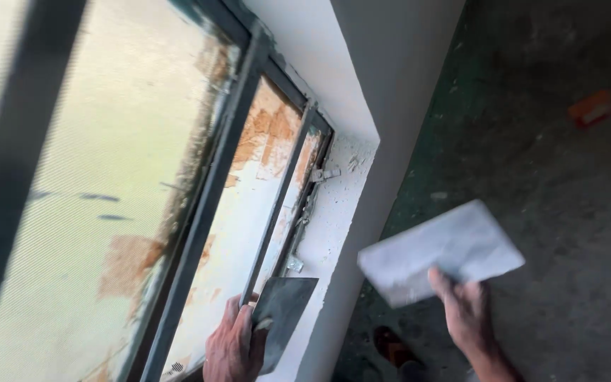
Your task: The person holds a hawk with plaster in one hand and a trowel in the other, applying and smoothing plaster along the window sill, frame edges, and adjacent wall surfaces. They move around the window opening, spreading the compound over the sill and smoothing the wall corner sections.
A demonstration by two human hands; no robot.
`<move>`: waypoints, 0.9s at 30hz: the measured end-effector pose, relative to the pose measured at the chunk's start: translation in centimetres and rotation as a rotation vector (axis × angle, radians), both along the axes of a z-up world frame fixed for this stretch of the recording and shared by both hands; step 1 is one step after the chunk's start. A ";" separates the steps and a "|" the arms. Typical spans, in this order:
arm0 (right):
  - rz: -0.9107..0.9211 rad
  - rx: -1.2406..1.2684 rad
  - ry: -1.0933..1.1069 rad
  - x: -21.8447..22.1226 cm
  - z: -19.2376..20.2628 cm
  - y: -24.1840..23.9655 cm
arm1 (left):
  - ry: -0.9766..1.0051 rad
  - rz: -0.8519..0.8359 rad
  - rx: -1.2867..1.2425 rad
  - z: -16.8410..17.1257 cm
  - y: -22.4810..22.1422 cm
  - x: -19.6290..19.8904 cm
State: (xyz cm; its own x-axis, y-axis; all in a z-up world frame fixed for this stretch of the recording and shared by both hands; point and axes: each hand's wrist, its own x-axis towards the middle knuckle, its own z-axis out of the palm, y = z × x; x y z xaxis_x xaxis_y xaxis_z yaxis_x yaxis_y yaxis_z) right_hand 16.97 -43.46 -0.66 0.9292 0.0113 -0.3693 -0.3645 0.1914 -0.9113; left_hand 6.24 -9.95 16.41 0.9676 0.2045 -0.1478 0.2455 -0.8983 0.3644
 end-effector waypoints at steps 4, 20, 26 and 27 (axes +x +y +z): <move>-0.085 0.083 0.462 -8.2 -4.5 -3.7 | -0.083 -0.008 0.005 2.6 0.0 -1.4; 0.066 0.204 -0.141 -2.0 24.8 3.2 | -0.071 0.018 0.078 8.7 2.1 -8.3; -0.236 0.029 -0.501 -2.9 31.7 11.9 | -0.076 -0.011 0.211 8.5 3.6 -9.4; -0.283 -0.104 -0.658 -2.4 32.1 13.4 | -0.066 0.002 0.219 8.3 3.8 -9.6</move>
